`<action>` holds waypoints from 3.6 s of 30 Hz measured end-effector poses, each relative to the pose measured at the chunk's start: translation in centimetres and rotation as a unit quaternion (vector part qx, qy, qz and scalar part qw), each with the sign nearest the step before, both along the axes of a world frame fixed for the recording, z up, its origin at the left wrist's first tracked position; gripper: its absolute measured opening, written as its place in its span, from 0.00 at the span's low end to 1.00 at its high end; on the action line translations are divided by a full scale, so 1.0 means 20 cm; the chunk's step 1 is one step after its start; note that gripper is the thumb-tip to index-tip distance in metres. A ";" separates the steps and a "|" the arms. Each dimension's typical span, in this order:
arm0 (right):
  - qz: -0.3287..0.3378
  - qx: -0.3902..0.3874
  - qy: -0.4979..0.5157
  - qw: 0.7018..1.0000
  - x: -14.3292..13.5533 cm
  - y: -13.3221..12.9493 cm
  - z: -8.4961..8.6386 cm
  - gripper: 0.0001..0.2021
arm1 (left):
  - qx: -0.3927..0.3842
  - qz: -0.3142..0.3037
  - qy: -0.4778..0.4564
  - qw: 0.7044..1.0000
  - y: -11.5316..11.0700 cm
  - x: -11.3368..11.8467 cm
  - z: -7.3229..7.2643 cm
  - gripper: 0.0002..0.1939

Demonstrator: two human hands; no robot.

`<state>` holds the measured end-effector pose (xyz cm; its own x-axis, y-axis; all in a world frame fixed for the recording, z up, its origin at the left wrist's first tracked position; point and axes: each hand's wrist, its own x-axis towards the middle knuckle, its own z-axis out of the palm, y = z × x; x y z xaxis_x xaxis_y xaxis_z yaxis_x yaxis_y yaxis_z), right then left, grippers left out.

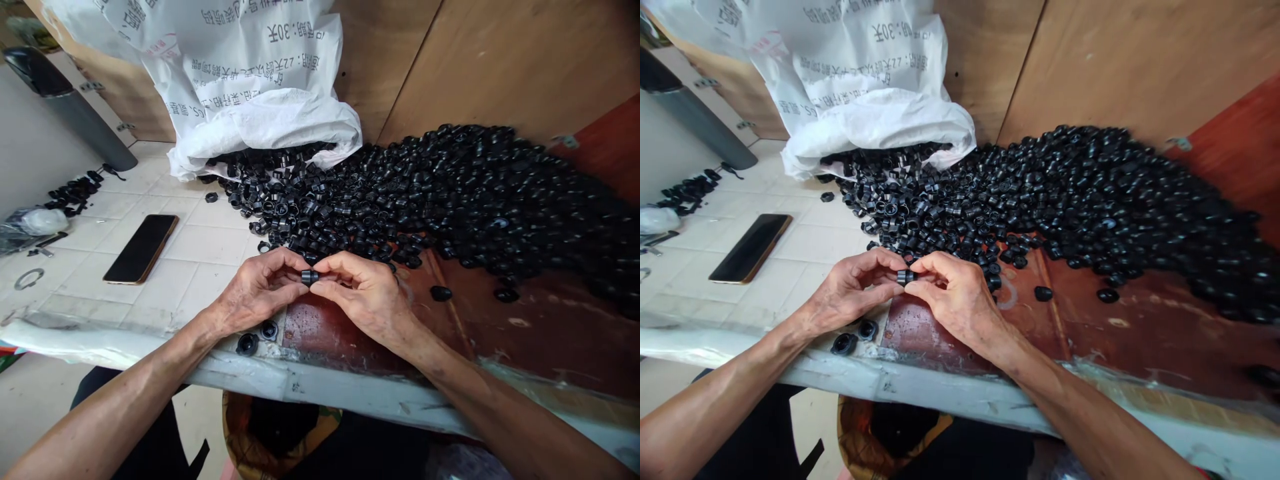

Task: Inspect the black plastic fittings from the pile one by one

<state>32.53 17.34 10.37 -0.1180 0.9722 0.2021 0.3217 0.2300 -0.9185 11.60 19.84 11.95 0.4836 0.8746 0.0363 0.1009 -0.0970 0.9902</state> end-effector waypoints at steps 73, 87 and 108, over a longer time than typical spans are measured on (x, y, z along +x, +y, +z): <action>0.027 0.161 -0.079 0.983 -0.02 -0.03 0.02 0.08 | 0.177 0.043 -0.010 0.983 0.00 -0.01 -0.05 0.07; -0.001 0.198 -0.083 0.977 -0.02 -0.02 0.03 0.03 | 0.157 0.018 -0.012 0.987 -0.01 -0.01 -0.04 0.07; 0.000 0.190 -0.087 0.978 -0.02 -0.04 0.06 0.03 | 0.064 0.024 -0.039 0.997 -0.02 0.00 -0.01 0.10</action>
<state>32.17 16.63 11.59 -0.1827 0.8308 0.5258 0.4665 0.5440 -0.6974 11.58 19.35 11.72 0.4326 0.8824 0.1851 0.0307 -0.2196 0.9751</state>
